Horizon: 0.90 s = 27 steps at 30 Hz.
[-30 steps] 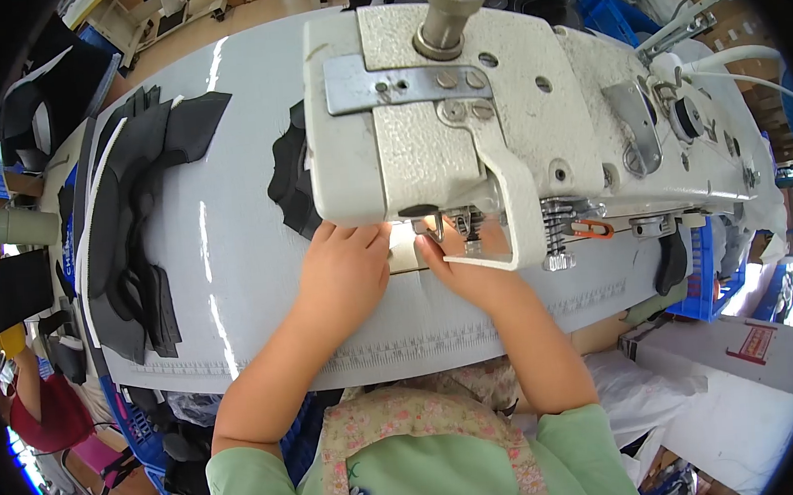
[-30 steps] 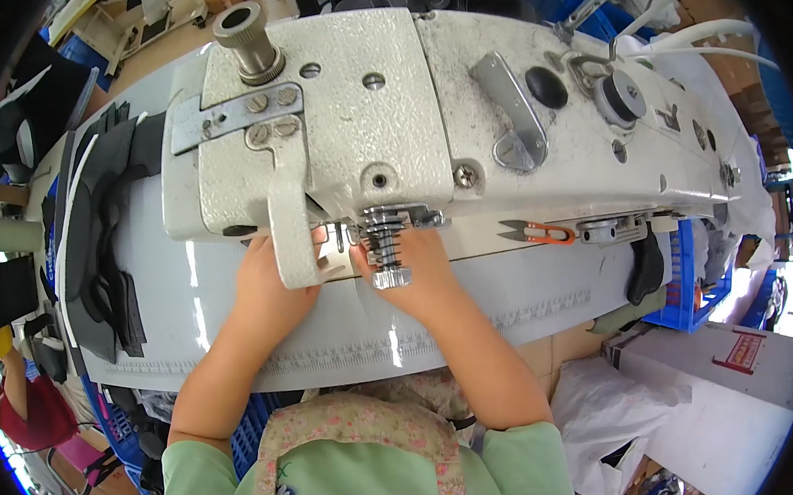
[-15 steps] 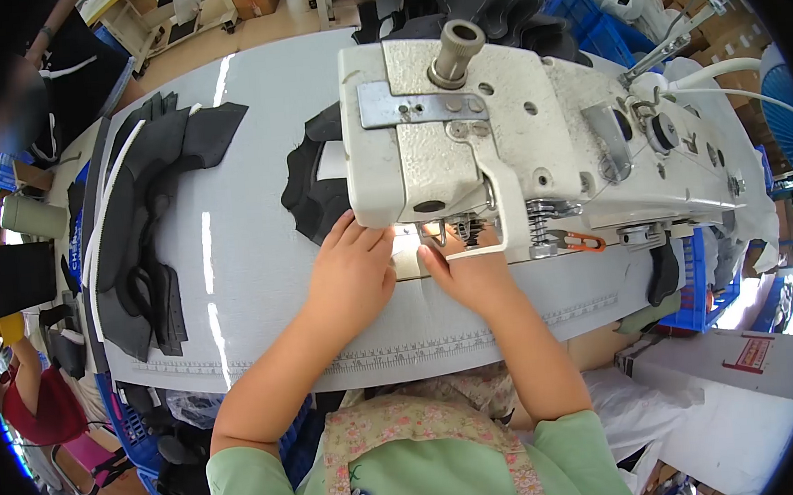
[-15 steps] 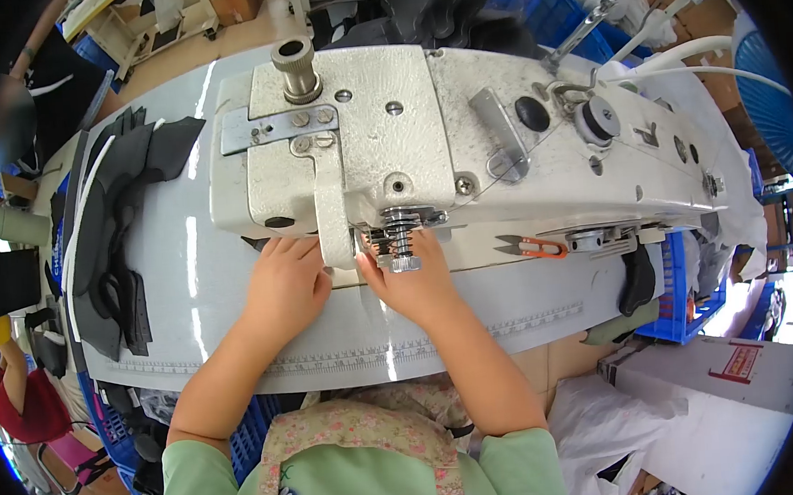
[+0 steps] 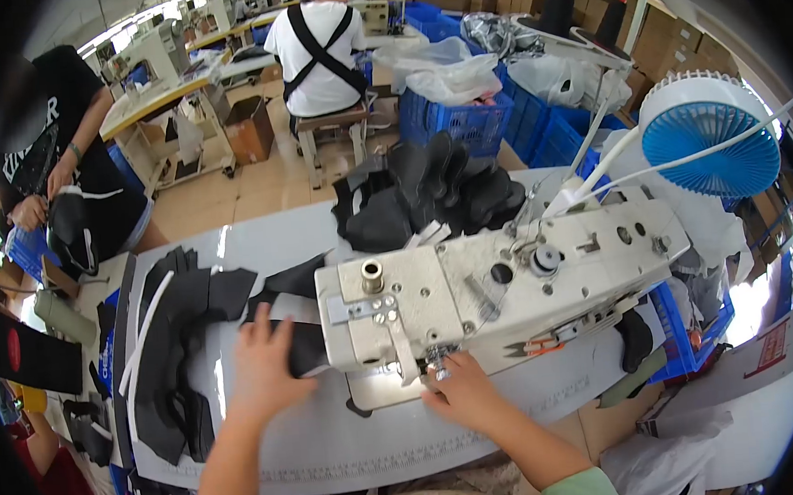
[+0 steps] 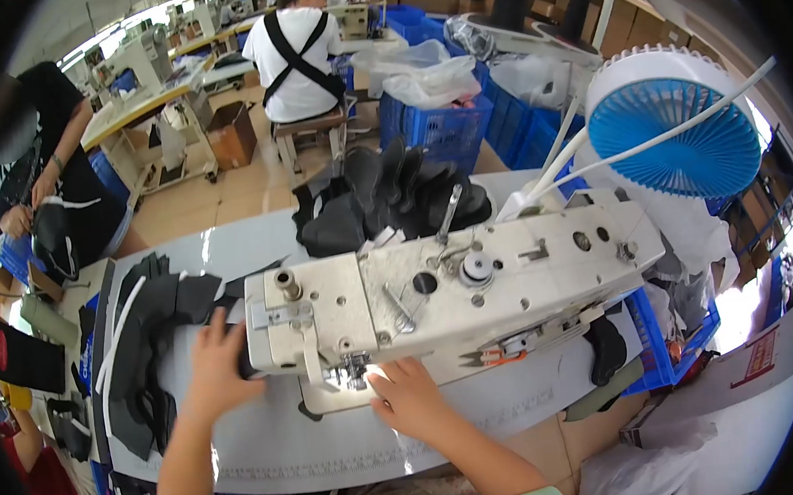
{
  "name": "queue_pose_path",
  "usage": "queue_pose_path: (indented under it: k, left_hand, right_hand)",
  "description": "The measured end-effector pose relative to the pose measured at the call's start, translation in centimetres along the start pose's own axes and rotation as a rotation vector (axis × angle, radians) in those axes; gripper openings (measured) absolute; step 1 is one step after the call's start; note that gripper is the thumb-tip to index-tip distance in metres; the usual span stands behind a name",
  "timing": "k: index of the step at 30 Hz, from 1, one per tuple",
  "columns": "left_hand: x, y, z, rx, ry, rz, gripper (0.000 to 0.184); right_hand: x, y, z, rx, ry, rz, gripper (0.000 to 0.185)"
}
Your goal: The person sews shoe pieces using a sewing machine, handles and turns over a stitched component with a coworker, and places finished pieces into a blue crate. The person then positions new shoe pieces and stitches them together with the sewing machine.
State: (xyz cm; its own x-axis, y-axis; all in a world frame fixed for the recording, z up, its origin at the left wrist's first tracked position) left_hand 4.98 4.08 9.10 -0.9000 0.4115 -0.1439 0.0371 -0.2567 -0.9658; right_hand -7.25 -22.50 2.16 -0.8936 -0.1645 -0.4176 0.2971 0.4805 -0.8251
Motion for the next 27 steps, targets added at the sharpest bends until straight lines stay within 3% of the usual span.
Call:
queue_pose_path:
  k: [2, 3, 4, 6, 10, 13, 15, 18, 23, 25, 27]
  left_hand:
    - [-2.0, -2.4, -4.5, 0.096, 0.025, 0.227, 0.084]
    - [-3.5, -4.0, -6.0, 0.342, -0.071, 0.301, 0.073]
    - [-5.2, -5.5, -7.2, 0.591, -0.167, 0.372, 0.063]
    - [-8.3, -7.4, -8.8, 1.174, -0.357, 0.426, 0.061]
    - [-13.7, -5.9, -11.0, 1.623, -0.33, 0.526, 0.039]
    - [-16.0, -4.0, -9.8, 1.644, -0.321, 0.555, 0.036]
    - [-17.4, -2.6, -9.4, 1.725, -0.348, 0.545, 0.037]
    - [-18.8, 0.3, -9.2, 1.712, -0.448, 0.498, 0.047]
    - [-20.3, 2.5, -7.8, 1.782, -0.493, 0.498, 0.046]
    - [-21.0, 2.2, -6.7, 1.789, -0.464, 0.522, 0.046]
    - [-22.4, 2.0, -6.3, 1.832, -0.394, 0.572, 0.045]
  right_hand:
    - [0.0, -0.8, 1.1, 0.084, 0.124, -0.062, 0.032]
    - [-0.8, -0.8, 2.0, 0.18, 0.248, -0.288, 0.04]
    - [-1.3, 0.1, 3.6, 0.184, 0.242, -0.271, 0.04]
    - [-3.2, 2.1, 7.2, 0.313, -0.042, 0.114, 0.039]
    - [-11.1, 1.9, 8.7, 0.343, -0.187, 0.297, 0.053]
    - [-16.5, 2.5, 9.1, 0.353, -0.269, 0.39, 0.064]
    - [-19.8, 3.9, 8.9, 0.323, -0.324, 0.229, 0.079]
    - [-22.3, 4.7, 7.8, 0.384, -0.277, 0.179, 0.089]
    - [-23.0, 5.5, 7.9, 0.377, -0.153, 0.168, 0.068]
    - [-23.3, 5.5, 8.7, 0.306, -0.175, 0.273, 0.046]
    - [-23.4, 5.1, 8.9, 0.269, -0.195, 0.336, 0.039]
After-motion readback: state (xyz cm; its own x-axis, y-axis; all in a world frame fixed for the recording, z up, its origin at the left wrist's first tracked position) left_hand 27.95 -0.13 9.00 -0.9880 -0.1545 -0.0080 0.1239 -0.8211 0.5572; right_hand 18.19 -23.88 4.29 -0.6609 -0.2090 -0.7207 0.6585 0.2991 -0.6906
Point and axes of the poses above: each hand's wrist, its own x-axis away from the middle knuckle, its own y-axis out of the palm, z = x × y, the point moved 2 cm from there along -x, towards the middle knuckle, and after that the axes turned 7 degrees about z, right-handed, at the moved point
